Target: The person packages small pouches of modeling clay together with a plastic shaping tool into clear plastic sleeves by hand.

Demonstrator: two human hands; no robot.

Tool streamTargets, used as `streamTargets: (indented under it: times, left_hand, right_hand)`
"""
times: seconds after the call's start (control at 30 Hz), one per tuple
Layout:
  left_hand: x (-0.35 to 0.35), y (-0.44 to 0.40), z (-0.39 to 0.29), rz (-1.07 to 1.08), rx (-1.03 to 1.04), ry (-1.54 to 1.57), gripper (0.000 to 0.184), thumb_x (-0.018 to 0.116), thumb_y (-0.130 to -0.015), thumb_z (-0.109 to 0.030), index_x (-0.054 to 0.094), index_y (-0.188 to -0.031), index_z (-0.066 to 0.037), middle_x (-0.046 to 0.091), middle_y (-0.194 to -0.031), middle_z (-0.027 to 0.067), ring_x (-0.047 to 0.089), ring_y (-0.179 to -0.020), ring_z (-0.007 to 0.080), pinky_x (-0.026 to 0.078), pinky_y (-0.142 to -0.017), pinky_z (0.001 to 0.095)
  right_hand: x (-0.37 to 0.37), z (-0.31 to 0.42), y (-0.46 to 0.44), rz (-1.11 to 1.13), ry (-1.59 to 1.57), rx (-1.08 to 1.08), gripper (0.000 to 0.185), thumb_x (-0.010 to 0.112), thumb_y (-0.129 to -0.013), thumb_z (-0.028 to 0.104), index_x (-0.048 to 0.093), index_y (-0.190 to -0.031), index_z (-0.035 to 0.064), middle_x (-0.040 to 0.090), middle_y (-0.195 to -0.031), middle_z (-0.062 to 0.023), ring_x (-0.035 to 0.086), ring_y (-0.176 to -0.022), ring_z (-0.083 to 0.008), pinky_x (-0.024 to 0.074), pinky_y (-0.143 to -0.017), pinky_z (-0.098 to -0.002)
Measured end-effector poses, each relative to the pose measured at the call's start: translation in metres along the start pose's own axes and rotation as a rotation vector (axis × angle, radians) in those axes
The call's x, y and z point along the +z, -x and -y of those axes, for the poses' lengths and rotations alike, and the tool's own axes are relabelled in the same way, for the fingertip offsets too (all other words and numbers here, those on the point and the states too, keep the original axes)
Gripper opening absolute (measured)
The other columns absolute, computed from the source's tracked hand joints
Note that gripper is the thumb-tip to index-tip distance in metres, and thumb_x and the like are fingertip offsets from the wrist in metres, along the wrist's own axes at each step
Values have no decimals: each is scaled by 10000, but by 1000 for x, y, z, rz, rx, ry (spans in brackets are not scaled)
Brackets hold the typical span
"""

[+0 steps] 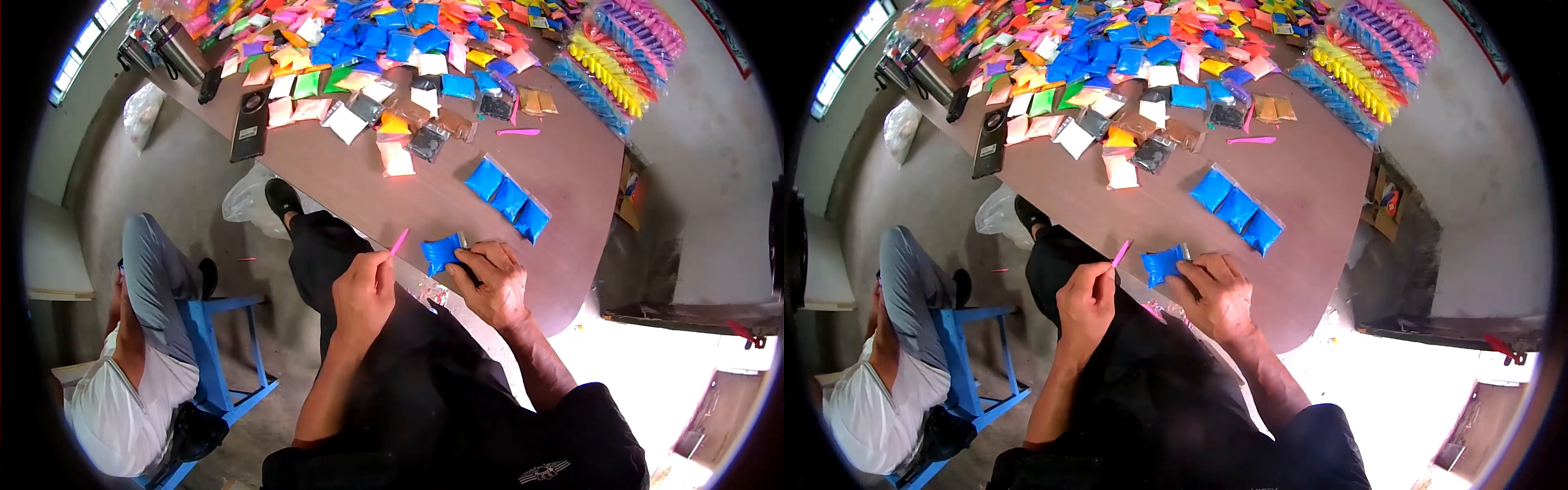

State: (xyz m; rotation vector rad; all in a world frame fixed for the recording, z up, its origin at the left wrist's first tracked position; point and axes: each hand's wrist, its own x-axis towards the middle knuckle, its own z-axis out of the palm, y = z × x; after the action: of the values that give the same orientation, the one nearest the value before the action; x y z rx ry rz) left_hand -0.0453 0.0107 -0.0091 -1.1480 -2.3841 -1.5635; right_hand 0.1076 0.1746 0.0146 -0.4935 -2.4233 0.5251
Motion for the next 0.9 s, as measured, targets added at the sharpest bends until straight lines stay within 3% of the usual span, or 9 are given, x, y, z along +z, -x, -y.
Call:
streamTargets:
  times: [0.27,0.47,0.57,0.63,0.77,0.8,0.9]
  left_hand:
    - [2,8,-30,106,11,104,122,768,-910,-21,709,-1012,-54,682,-813,128,674,-643,315,528,-569,387]
    - [4,8,-36,152,33,61,143,764,-895,-18,703,-1008,-81,655,-783,102,671,-645,310,527,-558,399]
    - [2,0,-35,185,66,-17,132,762,-896,-27,703,-999,-84,648,-779,96,665,-641,313,523,-551,407]
    - [2,-10,-29,166,110,-39,135,763,-904,28,714,-1008,-41,653,-792,117,631,-596,278,480,-529,360]
    - [-4,-32,-25,204,80,-102,125,740,-925,20,713,-1028,-47,673,-842,144,671,-708,354,529,-611,399]
    - [-3,-37,-21,187,99,-100,88,760,-924,-59,715,-990,-97,663,-818,89,672,-681,340,531,-589,420]
    - [-7,-46,-24,223,0,54,76,765,-923,-61,727,-980,-93,666,-824,89,669,-681,330,529,-599,398]
  right_hand:
    - [-6,5,-4,26,-26,34,268,912,-746,105,798,-983,55,703,-985,-92,701,-928,-291,592,-782,-400]
    - [-10,9,-8,43,-42,-158,323,879,-744,45,798,-1057,30,739,-1132,-107,713,-1023,-290,595,-859,-385]
    - [-4,-1,-4,37,-52,-178,324,823,-749,63,786,-1070,52,717,-1120,-85,695,-1025,-266,581,-877,-395]
    - [-3,-3,-4,34,-48,-179,326,816,-743,52,788,-1067,54,718,-1118,-79,698,-1026,-263,584,-875,-392]
    - [-2,-7,-2,37,-28,-194,336,800,-719,28,795,-1053,63,723,-1122,-64,707,-1035,-261,594,-878,-381]
    - [-2,-7,-2,36,-29,-192,336,800,-719,28,795,-1053,63,723,-1122,-64,707,-1035,-261,594,-878,-381]
    - [-4,-6,-3,50,-31,-182,336,793,-712,28,797,-1046,64,729,-1122,-68,710,-1052,-265,598,-891,-380]
